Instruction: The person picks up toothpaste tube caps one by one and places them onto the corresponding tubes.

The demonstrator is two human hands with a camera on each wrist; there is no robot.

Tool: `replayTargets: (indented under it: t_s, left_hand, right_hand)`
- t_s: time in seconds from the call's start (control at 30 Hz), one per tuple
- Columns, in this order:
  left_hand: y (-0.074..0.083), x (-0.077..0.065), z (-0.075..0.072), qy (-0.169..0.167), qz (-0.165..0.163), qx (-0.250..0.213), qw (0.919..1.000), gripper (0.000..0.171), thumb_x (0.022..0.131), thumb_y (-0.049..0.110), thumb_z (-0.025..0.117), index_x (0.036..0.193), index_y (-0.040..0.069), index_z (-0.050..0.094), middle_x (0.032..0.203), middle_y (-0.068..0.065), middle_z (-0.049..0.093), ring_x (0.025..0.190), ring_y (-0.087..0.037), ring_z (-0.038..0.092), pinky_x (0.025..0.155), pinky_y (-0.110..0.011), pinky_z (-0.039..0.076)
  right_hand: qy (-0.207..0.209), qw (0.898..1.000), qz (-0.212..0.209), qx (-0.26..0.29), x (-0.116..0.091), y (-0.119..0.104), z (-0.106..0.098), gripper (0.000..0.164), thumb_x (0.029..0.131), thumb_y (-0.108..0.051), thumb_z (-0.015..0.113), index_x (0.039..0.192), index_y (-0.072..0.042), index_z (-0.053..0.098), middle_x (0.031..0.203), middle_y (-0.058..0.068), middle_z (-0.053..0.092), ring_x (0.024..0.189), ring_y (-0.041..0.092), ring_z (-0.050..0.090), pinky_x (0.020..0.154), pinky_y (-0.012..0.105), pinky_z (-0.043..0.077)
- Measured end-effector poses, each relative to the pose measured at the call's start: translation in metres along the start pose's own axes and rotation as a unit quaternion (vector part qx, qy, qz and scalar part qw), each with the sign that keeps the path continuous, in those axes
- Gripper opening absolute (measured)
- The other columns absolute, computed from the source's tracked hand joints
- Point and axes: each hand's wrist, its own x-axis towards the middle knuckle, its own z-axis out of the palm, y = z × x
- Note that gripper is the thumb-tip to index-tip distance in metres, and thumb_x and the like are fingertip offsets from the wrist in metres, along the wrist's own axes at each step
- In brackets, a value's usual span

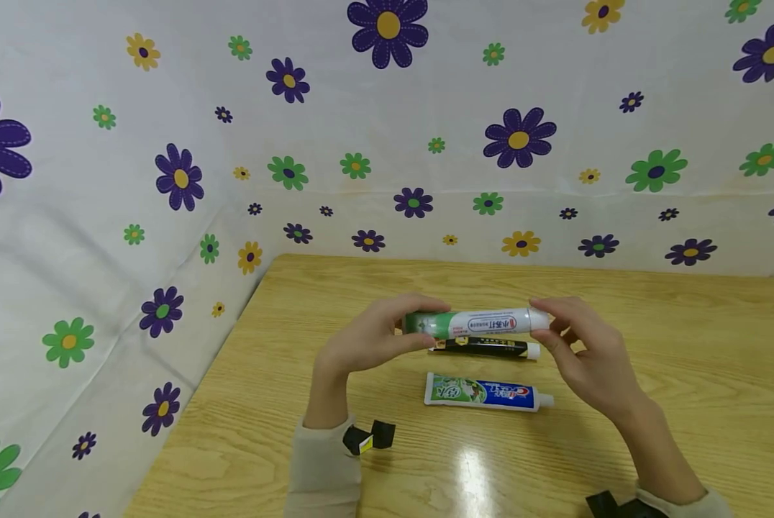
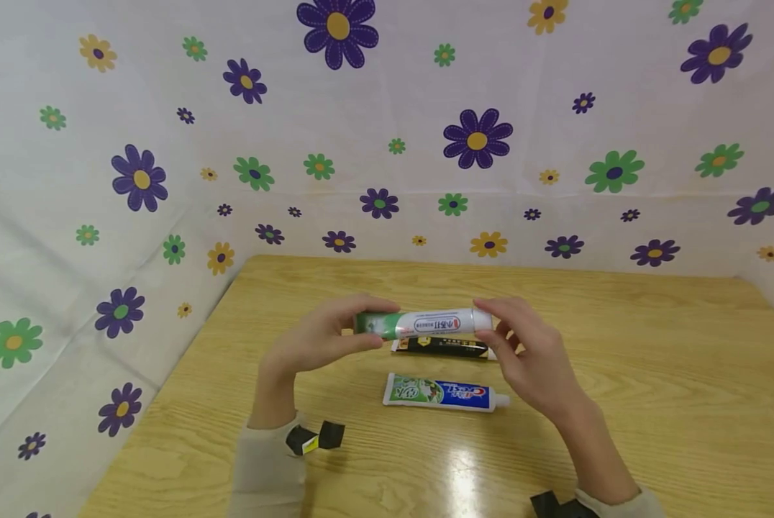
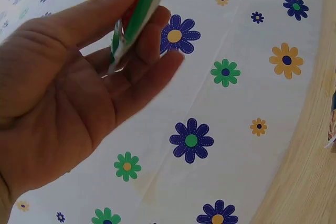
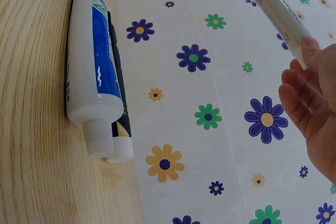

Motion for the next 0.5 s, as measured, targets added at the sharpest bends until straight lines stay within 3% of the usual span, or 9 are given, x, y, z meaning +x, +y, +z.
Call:
replayTargets:
  t_s: [0.1,0.2,0.27,0.4,0.5]
  left_hand:
    - [-0.0017,-0.0030,-0.0020,-0.002,-0.009,-0.053,0.9986,0.043,0.092,0.004,0.070,0.133,0.002,0.060,0.123,-0.011,0.063,0.085,-0.018,0.061,0.068,-0.032,0.056]
    - [-0.0026,-0.0037,-0.0027,-0.011,-0.034,-0.109,0.9934,0.046,0.091,0.001,0.070,0.134,-0.002,0.058,0.123,-0.016,0.062,0.081,-0.022,0.067,0.065,-0.040,0.060]
    - [-0.0042,-0.0034,-0.0029,-0.017,-0.049,-0.131,0.9901,0.046,0.090,0.000,0.070,0.135,-0.003,0.057,0.120,-0.018,0.062,0.080,-0.024,0.069,0.066,-0.044,0.060]
    - [-0.0081,-0.0022,-0.0032,-0.016,-0.065,-0.112,0.9915,0.043,0.091,0.001,0.069,0.133,0.000,0.059,0.113,-0.016,0.065,0.081,-0.021,0.067,0.069,-0.034,0.058]
    - [-0.0092,-0.0007,-0.0030,-0.003,-0.064,-0.078,0.9949,0.041,0.092,0.002,0.069,0.132,0.002,0.061,0.115,-0.012,0.066,0.084,-0.017,0.064,0.070,-0.026,0.055]
  right_hand:
    - [0.003,1.000,-0.004,-0.001,0.0002,-0.0014,0.0005,0.036,0.086,0.007,0.071,0.122,0.004,0.065,0.109,0.016,0.067,0.074,0.007,0.055,0.064,0.010,0.048]
    - [0.012,1.000,-0.008,0.009,0.0000,-0.0011,0.0015,0.030,0.092,-0.006,0.068,0.120,0.006,0.066,0.109,0.017,0.067,0.075,0.006,0.054,0.066,0.009,0.048]
    - [0.021,1.000,-0.015,0.017,-0.0002,-0.0001,0.0024,0.034,0.096,-0.019,0.063,0.118,0.007,0.066,0.106,0.017,0.067,0.074,0.006,0.054,0.066,0.009,0.048]
    - [0.031,0.999,-0.024,0.026,-0.0010,0.0030,0.0038,0.047,0.097,-0.034,0.056,0.115,0.008,0.067,0.101,0.018,0.067,0.071,0.005,0.053,0.064,0.010,0.047]
    - [0.029,0.999,-0.029,0.036,-0.0015,0.0054,0.0042,0.046,0.097,-0.033,0.056,0.113,0.009,0.067,0.098,0.017,0.066,0.069,0.006,0.051,0.061,0.011,0.045]
